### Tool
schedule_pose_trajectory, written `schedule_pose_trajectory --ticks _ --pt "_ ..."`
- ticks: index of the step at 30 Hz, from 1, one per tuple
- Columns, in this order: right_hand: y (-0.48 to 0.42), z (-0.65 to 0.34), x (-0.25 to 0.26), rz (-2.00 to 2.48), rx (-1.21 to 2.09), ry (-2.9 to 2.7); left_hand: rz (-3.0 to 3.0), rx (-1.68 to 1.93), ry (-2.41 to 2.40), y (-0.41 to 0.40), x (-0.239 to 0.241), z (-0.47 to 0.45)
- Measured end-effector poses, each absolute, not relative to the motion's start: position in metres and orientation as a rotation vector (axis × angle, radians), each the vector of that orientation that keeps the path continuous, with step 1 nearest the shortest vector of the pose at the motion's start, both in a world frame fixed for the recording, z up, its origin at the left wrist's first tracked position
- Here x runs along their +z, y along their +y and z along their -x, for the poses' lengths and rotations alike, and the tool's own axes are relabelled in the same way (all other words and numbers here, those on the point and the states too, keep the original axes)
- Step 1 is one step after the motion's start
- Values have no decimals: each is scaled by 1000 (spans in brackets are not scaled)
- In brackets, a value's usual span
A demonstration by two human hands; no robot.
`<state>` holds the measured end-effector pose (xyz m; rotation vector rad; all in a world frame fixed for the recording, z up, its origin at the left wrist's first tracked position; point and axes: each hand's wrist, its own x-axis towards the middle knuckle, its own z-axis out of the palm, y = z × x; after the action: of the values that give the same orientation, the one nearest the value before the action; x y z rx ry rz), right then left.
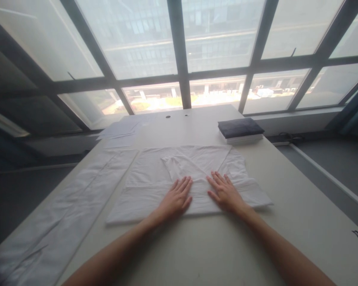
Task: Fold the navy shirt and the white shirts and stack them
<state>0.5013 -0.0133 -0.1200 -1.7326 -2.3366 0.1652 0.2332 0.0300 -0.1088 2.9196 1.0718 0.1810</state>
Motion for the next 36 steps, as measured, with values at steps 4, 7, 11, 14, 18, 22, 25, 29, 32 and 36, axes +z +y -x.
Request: schedule_pose_trajectory --ticks 4,7,11,14,18,22,25,29,32,36 --pt "-15 -500 -117 1714 163 -2328 -2925 193 1067 30 -109 -233" --pt "-14 -500 -117 1708 166 -2322 -2921 203 1069 30 -110 -233" --pt "-12 -503 -118 1712 176 -2320 -2921 205 1063 31 -109 -233" --pt "-13 -497 -116 1763 166 -2304 -2927 192 1068 31 -109 -234" --pt "-20 -463 -108 1825 96 -2191 -2944 187 1059 33 -110 -234" --pt "-29 -422 -107 1667 115 -2229 -2953 179 1055 34 -112 -234" --pt "-31 -411 -112 1613 141 -2273 -2957 162 1049 35 -112 -233" --pt "-31 -416 -117 1627 160 -2277 -2956 157 1043 35 -111 -233" --pt "-31 -424 -114 1626 177 -2300 -2951 178 1044 35 -111 -232" --pt "-29 -452 -108 1528 211 -2419 -2945 189 1040 35 -110 -233"
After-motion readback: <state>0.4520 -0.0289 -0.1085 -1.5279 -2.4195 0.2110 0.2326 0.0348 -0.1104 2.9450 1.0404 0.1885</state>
